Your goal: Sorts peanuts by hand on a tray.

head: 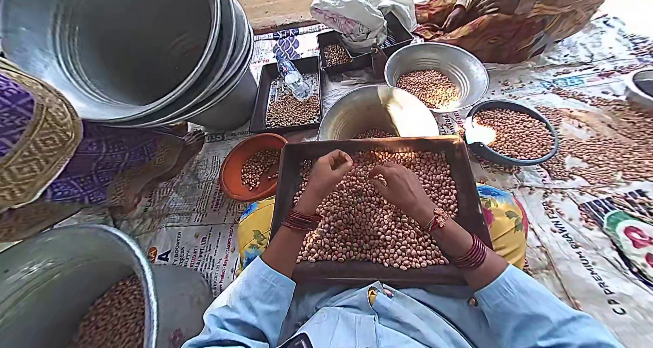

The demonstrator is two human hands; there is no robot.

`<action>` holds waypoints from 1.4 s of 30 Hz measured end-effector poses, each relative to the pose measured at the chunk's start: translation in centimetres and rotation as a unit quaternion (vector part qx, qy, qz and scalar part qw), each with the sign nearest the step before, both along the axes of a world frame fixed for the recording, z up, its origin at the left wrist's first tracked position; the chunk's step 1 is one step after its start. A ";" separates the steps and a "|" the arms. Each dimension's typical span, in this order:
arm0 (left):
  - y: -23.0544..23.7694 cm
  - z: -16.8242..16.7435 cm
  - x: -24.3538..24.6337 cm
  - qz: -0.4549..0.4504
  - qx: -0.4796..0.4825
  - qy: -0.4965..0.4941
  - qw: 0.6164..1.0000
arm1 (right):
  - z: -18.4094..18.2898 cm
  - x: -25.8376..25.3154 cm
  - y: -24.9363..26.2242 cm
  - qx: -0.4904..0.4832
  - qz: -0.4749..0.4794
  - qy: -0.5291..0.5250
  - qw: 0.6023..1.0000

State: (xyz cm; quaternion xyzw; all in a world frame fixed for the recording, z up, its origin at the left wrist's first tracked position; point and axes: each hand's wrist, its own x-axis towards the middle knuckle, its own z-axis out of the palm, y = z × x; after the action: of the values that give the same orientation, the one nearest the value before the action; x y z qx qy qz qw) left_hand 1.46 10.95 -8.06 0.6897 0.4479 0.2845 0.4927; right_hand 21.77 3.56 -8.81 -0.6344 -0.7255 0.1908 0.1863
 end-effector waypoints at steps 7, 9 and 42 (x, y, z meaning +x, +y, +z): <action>-5.6 -0.5 -3.3 -0.088 -0.035 0.056 0.994 | -0.7 -0.7 -0.7 0.028 0.016 -0.033 0.999; -7.8 -1.3 -3.4 -0.144 0.000 0.159 0.977 | -0.6 -0.4 -0.8 0.001 0.008 0.012 1.000; -10.4 -1.6 -1.5 -0.276 -0.130 0.117 0.945 | 4.0 -4.4 -10.5 -0.033 0.145 0.018 0.989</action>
State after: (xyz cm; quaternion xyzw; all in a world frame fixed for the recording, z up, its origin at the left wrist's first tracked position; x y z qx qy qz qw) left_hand -0.08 0.55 -9.65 0.7447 0.3272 -0.0059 0.5817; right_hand 17.39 -6.89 -4.76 -0.5248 -0.7995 0.2515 0.1488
